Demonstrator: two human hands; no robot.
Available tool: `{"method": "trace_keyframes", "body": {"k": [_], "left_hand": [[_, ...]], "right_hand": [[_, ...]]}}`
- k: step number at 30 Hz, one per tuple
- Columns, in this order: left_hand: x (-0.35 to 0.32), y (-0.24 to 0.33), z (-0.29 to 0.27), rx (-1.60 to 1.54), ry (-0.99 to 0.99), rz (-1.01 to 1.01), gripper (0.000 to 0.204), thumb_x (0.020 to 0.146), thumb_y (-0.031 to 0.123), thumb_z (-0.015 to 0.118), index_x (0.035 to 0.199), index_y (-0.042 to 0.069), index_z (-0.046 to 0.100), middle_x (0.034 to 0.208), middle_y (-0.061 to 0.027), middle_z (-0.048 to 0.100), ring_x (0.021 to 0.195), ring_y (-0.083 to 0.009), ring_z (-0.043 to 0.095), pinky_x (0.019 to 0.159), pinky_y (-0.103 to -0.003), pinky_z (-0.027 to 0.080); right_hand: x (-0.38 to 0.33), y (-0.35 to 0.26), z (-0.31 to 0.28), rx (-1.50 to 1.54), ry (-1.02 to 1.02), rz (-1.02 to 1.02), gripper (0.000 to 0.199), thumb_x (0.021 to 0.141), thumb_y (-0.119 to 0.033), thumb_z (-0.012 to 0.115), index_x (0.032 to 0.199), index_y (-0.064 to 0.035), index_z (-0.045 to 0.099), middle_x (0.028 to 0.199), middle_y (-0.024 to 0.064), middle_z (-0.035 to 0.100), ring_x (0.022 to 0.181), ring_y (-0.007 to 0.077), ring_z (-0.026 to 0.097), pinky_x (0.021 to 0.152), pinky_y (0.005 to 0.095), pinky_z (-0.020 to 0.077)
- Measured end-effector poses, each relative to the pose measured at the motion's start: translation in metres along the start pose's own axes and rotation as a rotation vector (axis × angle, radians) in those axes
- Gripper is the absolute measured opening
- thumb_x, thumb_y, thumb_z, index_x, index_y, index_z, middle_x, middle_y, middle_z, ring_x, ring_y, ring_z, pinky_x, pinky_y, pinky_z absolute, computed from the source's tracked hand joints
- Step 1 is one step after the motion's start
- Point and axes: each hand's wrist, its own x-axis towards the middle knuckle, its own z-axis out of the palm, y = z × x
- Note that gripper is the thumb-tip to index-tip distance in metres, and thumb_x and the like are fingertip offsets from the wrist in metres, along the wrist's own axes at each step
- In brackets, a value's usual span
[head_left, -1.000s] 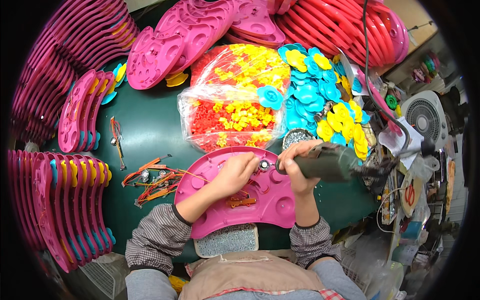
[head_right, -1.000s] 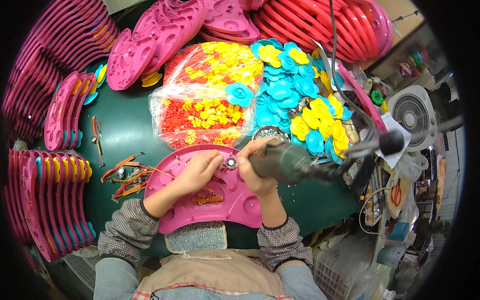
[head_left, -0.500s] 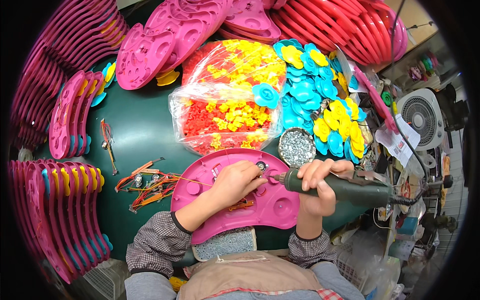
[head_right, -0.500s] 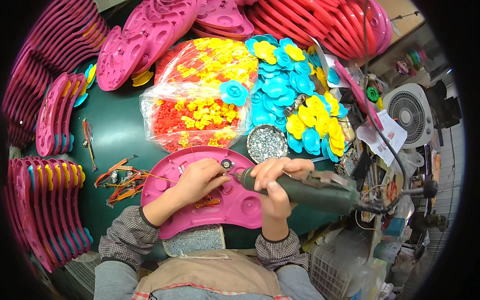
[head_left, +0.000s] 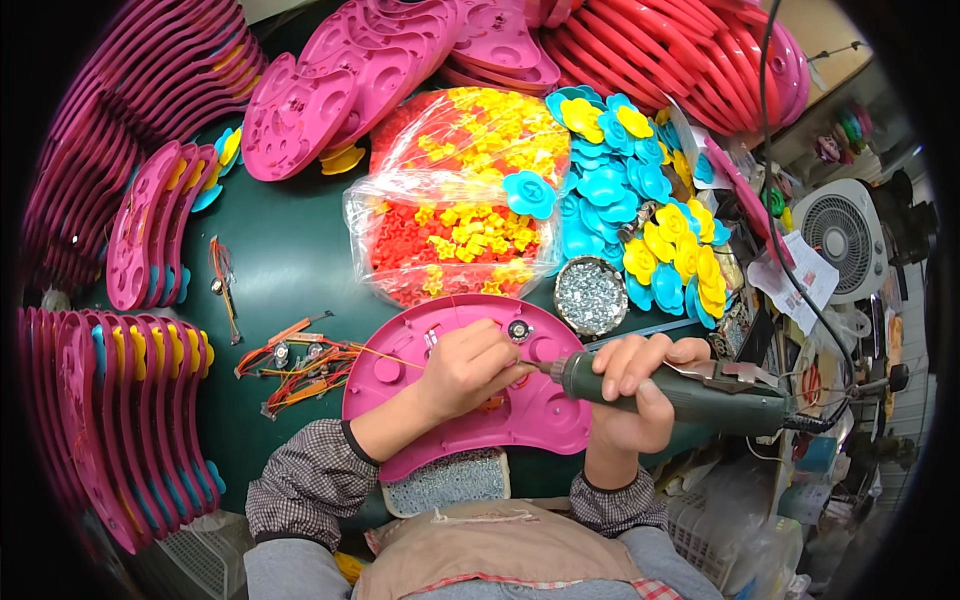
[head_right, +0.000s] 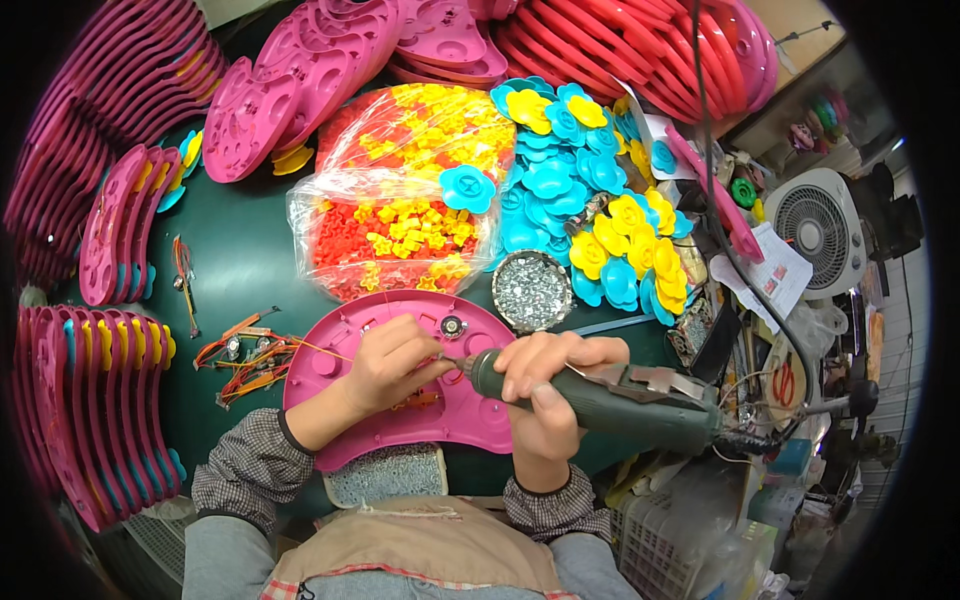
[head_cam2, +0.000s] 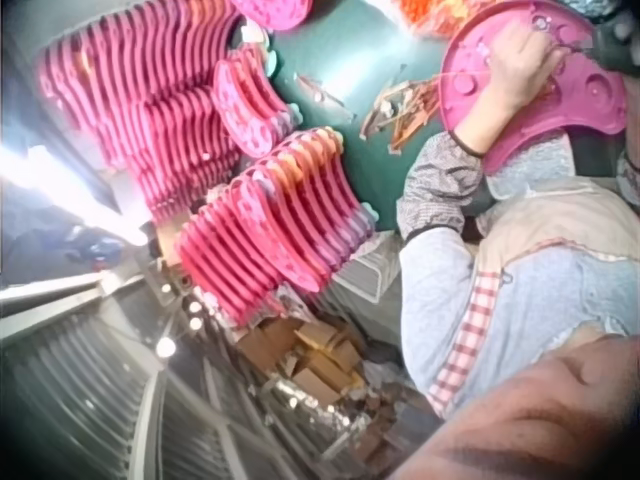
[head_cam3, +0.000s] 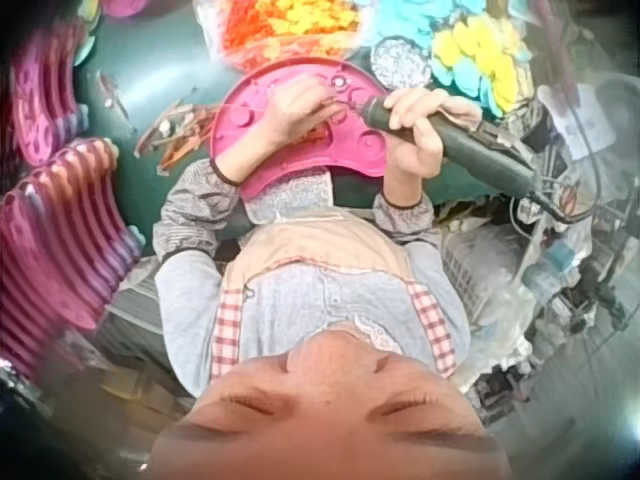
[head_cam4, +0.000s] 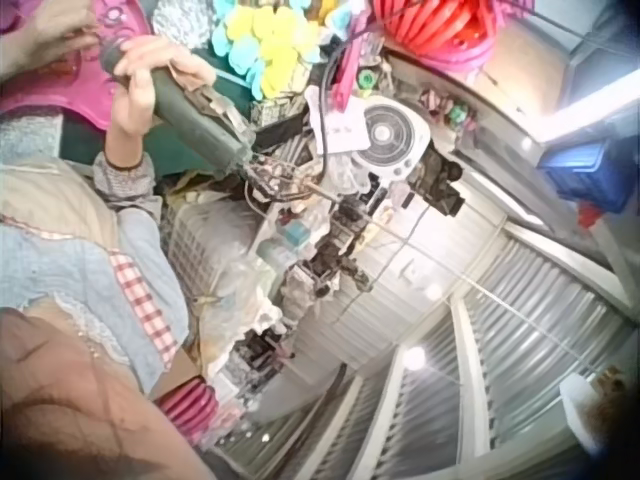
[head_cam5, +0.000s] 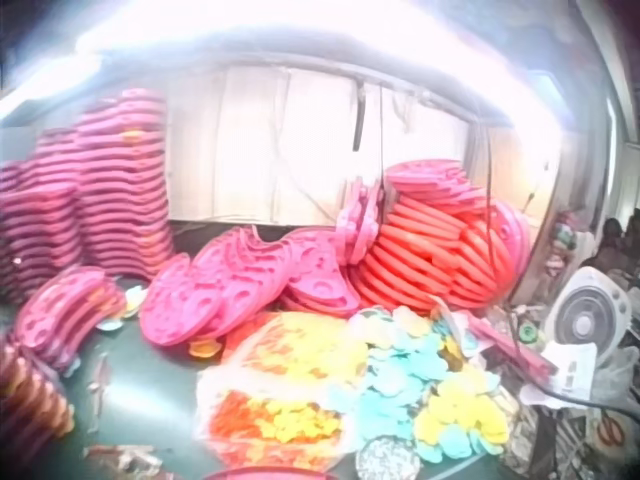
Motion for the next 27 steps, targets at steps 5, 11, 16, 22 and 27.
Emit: {"method": "trace_keyframes", "body": {"k": [5,11,16,22,27], "left_hand": [[0.0,-0.008,-0.005,0.003,-0.208,-0.361,0.047,0.079,0.03,0.089,0.108,0.001,0.067,0.101,-0.0145,0.062,0.099,-0.036,0.064,0.083,-0.046,0.054],[-0.01,-0.019,0.004,-0.043,-0.157,-0.386,0.04,0.08,0.023,0.089,0.106,0.002,0.066,0.099,-0.0143,0.06,0.096,-0.0338,0.063,0.081,-0.044,0.053],[-0.01,-0.018,0.004,-0.064,-0.136,-0.377,0.039,0.078,0.02,0.089,0.101,0.002,0.063,0.099,-0.014,0.06,0.094,-0.0346,0.063,0.08,-0.045,0.053],[-0.013,-0.019,0.007,-0.088,-0.138,-0.386,0.044,0.076,0.024,0.09,0.1,0.002,0.06,0.101,-0.0157,0.058,0.098,-0.0374,0.063,0.078,-0.047,0.053],[-0.009,-0.018,0.003,-0.073,-0.174,-0.381,0.049,0.075,0.027,0.091,0.102,0.002,0.059,0.103,-0.0164,0.058,0.099,-0.0377,0.063,0.08,-0.048,0.053]], "right_hand": [[0.009,0.033,-0.005,-0.212,-0.119,-0.077,0.039,0.088,0.004,0.06,0.121,-0.0032,0.041,0.07,0.0077,0.055,0.06,0.0196,0.059,0.068,0.0418,0.0576],[0.008,0.054,-0.004,-0.21,-0.118,-0.029,0.04,0.088,0.006,0.059,0.122,-0.0026,0.041,0.071,0.0081,0.056,0.06,0.0195,0.059,0.067,0.0423,0.0583],[0.005,0.07,-0.006,-0.245,-0.107,-0.013,0.039,0.088,0.007,0.06,0.122,-0.0024,0.041,0.073,0.0086,0.058,0.062,0.0194,0.06,0.068,0.0428,0.0589],[0.006,0.069,-0.004,-0.292,-0.17,-0.019,0.038,0.088,0.006,0.059,0.121,-0.0025,0.043,0.074,0.0088,0.058,0.063,0.0192,0.059,0.068,0.0409,0.0581],[0.007,0.075,-0.001,-0.237,-0.283,0.1,0.044,0.088,0.009,0.064,0.122,-0.0065,0.042,0.085,0.0093,0.063,0.074,0.0174,0.063,0.07,0.034,0.0546]]}}
